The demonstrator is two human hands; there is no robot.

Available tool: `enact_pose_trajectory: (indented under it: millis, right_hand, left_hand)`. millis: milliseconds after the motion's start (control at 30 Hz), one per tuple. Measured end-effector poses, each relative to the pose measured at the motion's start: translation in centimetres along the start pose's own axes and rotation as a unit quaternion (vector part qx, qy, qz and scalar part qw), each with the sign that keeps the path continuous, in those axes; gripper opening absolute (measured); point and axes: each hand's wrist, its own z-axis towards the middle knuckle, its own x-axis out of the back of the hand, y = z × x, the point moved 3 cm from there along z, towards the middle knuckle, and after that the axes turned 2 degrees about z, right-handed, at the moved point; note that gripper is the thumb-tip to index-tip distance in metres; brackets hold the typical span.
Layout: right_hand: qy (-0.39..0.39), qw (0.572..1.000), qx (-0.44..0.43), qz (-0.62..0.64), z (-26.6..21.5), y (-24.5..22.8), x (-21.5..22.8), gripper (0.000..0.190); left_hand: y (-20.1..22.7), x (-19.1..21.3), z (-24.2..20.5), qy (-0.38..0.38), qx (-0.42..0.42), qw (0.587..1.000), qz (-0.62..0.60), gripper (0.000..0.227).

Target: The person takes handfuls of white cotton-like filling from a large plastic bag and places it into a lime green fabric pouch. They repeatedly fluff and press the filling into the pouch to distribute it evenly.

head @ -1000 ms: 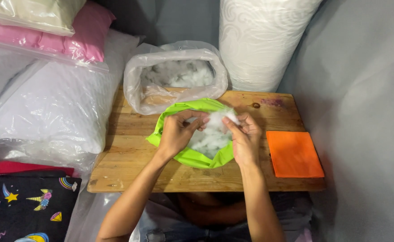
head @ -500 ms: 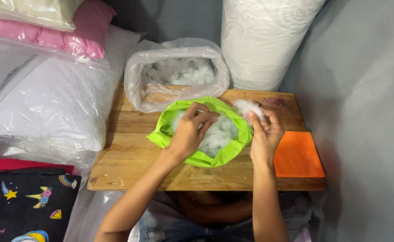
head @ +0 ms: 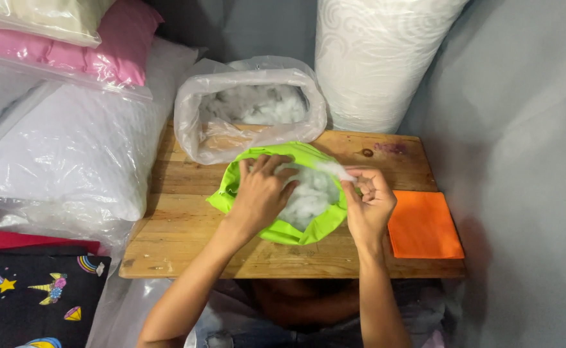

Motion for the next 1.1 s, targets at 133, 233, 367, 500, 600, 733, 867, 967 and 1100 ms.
enact_pose_trajectory:
  millis: [133, 233, 367, 500, 600, 733, 867, 967, 1100]
  right_hand:
    - [-0.032, 0.995, 0.095, -0.008, -0.9, -1.6, -2.3, 0.027]
    - [-0.175, 0.966, 0.140, -0.128, -1.6, -0.5, -3.9, 0.033]
    - [-0.291, 0.906, 0.197, -0.235, -1.8, 0.4, -4.2, 0.040]
    - [-0.167, 0.922, 0.257, -0.236, -1.9, -1.1, -3.5, 0.038]
    - [-0.205, 0.925, 0.238, -0.216, -2.1, -0.7, -4.8, 0.021]
    - [-0.371, 0.871, 0.173, -0.270, -2.9, 0.6, -6.9, 0.019]
    - [-0.473, 0.788, 0.034, -0.392, -2.5, 2.6, -6.8, 0.043]
    - [-0.461, 0.811, 0.024, -0.360, -1.8, 0.9, -6.4, 0.036]
    - [-0.365, 0.852, 0.140, -0.347, -1.2, -2.8, -5.5, 0.027]
  left_hand:
    - [-1.7, 5.7, -1.6, 0.086, 0.041, 0.995, -0.021, 0.015]
    - [-3.1, 8.0, -3.0, 0.023, 0.157, 0.987, 0.018, 0.049]
    - [-5.5, 7.0, -4.5, -0.134, 0.313, 0.936, -0.092, 0.080]
    - [-7.5, 4.2, -6.5, -0.130, 0.342, 0.914, -0.177, 0.056]
    - [-7.7, 4.2, -7.0, -0.090, 0.390, 0.890, -0.220, 0.039]
    - [-8.5, 3.0, -7.5, -0.045, 0.408, 0.887, -0.211, 0.030]
    - [-8.1, 3.9, -7.5, 0.038, 0.406, 0.877, -0.253, 0.016]
    - [-7.5, 4.4, -7.5, 0.044, 0.408, 0.865, -0.290, 0.014]
    - [-6.6, 5.4, -6.9, 0.034, 0.406, 0.853, -0.327, 0.015]
